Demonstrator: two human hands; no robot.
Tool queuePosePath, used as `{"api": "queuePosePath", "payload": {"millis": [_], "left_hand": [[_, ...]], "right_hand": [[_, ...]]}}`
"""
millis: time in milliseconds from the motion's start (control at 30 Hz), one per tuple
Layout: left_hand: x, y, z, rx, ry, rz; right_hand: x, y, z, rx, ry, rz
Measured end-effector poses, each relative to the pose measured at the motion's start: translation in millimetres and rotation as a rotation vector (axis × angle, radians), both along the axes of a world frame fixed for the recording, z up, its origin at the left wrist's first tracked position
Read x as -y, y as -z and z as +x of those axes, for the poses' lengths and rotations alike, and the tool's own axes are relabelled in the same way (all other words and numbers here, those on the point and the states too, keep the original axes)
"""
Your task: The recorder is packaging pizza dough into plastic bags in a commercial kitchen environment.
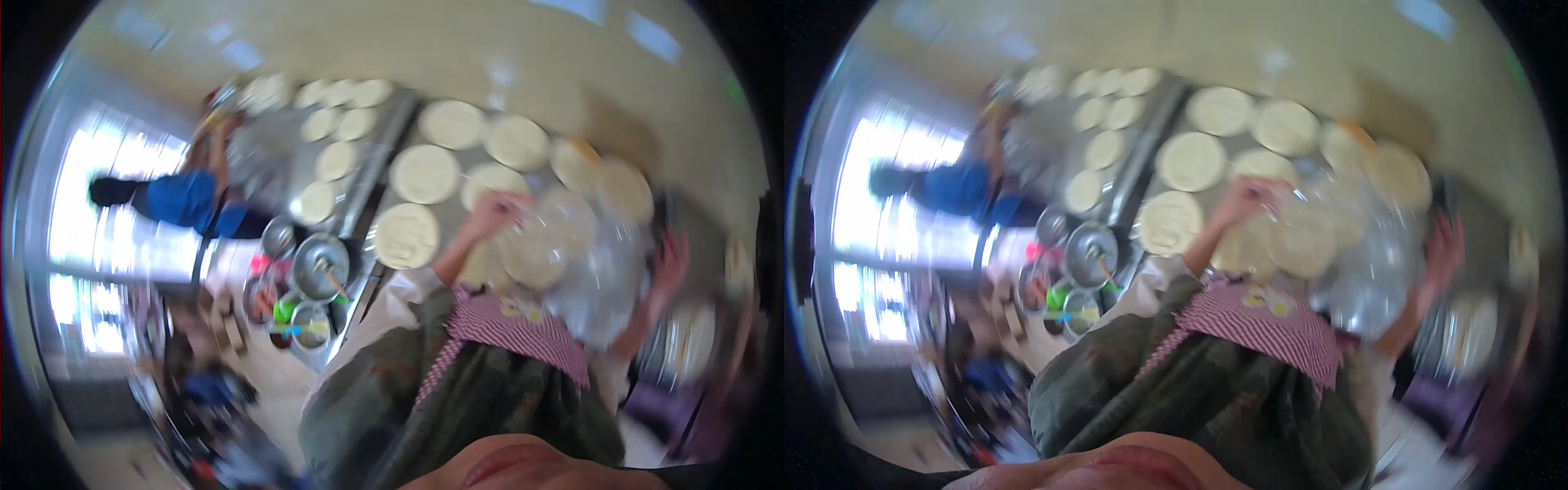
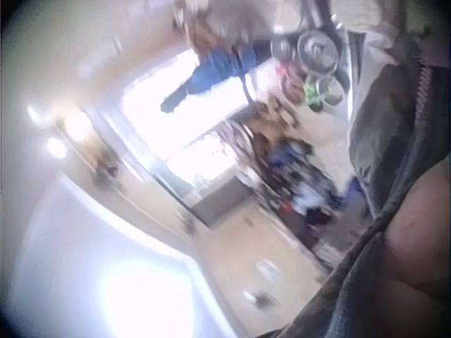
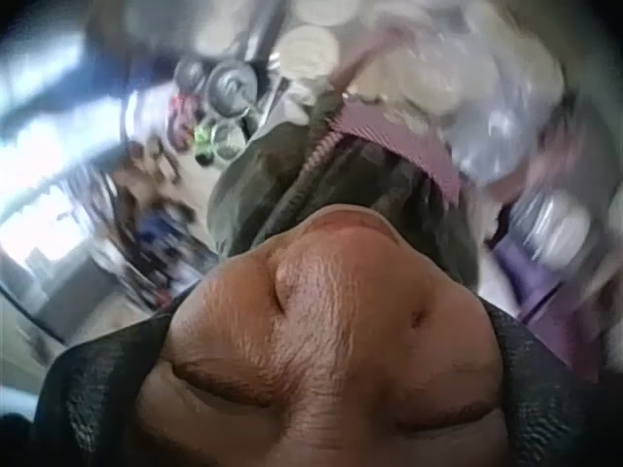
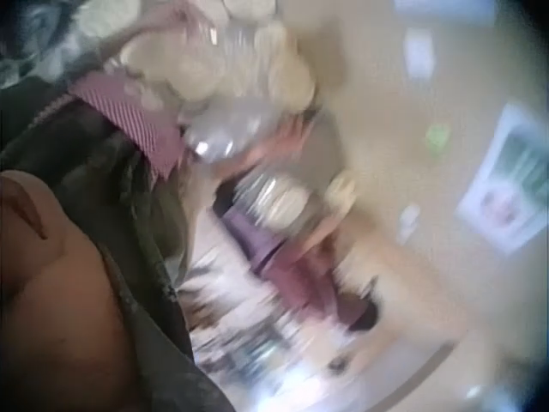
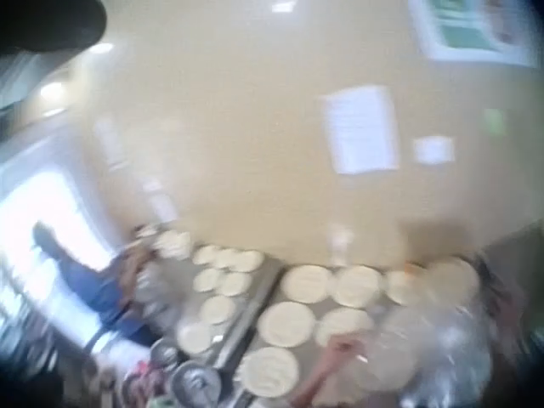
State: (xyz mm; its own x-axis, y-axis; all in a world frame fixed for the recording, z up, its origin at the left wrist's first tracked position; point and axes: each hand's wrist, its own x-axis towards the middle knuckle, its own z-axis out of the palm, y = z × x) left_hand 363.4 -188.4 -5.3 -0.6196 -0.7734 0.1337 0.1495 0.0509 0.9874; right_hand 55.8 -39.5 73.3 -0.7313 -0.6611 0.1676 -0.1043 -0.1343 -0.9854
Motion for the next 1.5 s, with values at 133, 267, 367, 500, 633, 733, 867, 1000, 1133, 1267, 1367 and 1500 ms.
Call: {"api": "queuePosePath", "payload": {"millis": [133, 267, 367, 500, 633, 733, 867, 1000, 1133, 1267, 1367, 1500], "left_hand": [[-16.4, -36.0, 38.6, 0.176, -0.070, -0.190], [-19.0, -36.6, 91.2, 0.143, -0.212, -0.153], [-14.0, -25.0, 129.6, 0.167, -0.303, -0.109], [-3.4, -21.0, 171.3, 0.206, -0.323, -0.132], [1.2, -11.0, 209.6, 0.163, -0.381, -0.118], [-3.5, -16.1, 232.8, 0.196, -0.416, -0.080], [-7.9, -16.2, 262.8, 0.290, -0.517, -0.049], [-18.2, -10.1, 280.9, 0.312, -0.623, -0.145], [-28.4, -2.7, 291.2, 0.392, -0.674, -0.171], [-25.2, -1.8, 293.8, 0.380, -0.648, -0.238], [-24.4, -23.0, 290.2, 0.420, -0.675, -0.215], [-16.8, -28.5, 287.2, 0.381, -0.701, -0.253]], "right_hand": [[23.0, -1.3, 52.2, -0.540, -0.349, -0.023], [65.0, -7.6, 134.3, -0.584, -0.551, 0.393], [97.7, 25.4, 147.9, -0.671, -0.631, 0.453], [119.3, 33.8, 178.8, -0.370, -0.719, 0.357], [139.9, 36.3, 204.1, -0.107, -0.644, 0.347], [152.7, 49.5, 217.8, 0.027, -0.580, 0.311], [174.1, 62.7, 241.7, 0.187, -0.505, 0.201], [187.3, 64.3, 251.5, 0.135, -0.492, 0.305], [203.3, 66.9, 258.9, 0.055, -0.517, 0.296], [205.9, 57.4, 264.7, 0.005, -0.433, 0.272], [201.5, 57.7, 257.1, 0.102, -0.398, 0.267], [199.8, 63.5, 238.3, 0.352, -0.644, 0.228]]}}
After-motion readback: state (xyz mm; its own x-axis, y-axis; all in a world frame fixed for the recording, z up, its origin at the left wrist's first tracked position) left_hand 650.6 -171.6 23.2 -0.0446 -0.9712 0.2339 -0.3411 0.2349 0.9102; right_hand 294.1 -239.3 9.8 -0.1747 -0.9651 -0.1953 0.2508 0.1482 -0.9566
